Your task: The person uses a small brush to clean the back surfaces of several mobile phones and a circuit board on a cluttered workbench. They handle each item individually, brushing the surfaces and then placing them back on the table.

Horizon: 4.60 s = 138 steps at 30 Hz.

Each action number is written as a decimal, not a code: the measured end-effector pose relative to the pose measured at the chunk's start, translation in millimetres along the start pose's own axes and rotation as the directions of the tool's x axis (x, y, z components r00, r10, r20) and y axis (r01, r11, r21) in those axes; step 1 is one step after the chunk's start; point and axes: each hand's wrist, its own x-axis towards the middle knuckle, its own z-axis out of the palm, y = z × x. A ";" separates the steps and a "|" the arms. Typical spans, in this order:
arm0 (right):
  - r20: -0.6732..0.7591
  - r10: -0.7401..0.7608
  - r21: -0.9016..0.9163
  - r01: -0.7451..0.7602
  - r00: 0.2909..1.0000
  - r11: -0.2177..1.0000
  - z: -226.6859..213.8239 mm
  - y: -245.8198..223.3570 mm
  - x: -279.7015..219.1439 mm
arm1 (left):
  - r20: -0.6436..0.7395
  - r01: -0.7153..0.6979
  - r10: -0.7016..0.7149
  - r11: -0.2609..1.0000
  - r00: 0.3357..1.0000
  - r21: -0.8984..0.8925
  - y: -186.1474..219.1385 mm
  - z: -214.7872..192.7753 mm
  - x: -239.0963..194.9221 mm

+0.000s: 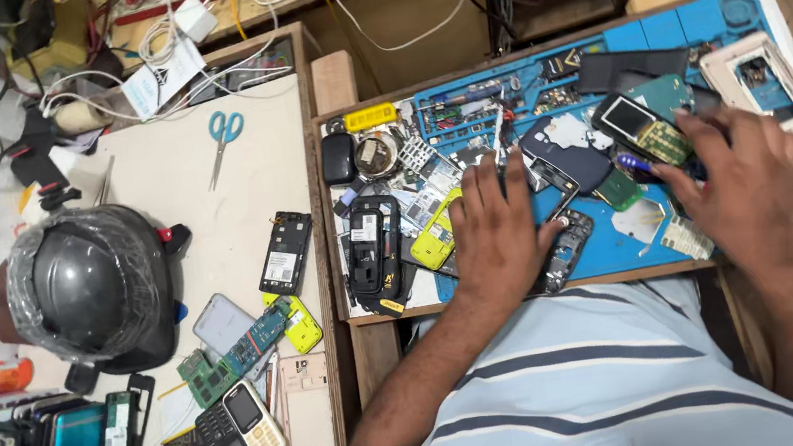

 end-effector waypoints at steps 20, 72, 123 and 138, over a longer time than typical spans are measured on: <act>0.230 -0.051 -0.043 0.062 0.972 0.997 -11.2 -0.5 -5.9 | 0.087 -0.005 0.001 0.999 0.996 0.049 -6.2 15.9 -10.9; 0.156 -0.046 0.960 -0.140 0.987 0.243 25.9 -44.6 -31.1 | 0.318 0.296 -0.152 -0.152 0.936 -0.943 -30.9 86.3 1.6; 0.397 -0.261 0.424 0.076 0.880 0.902 13.2 -50.7 -18.7 | 0.147 0.166 0.077 -0.372 0.986 -0.913 -26.6 87.6 -9.8; 0.273 -0.236 0.536 0.057 0.932 0.842 9.6 -50.5 -14.4 | 0.181 0.171 0.018 -0.427 0.983 -0.888 -28.8 91.7 -6.7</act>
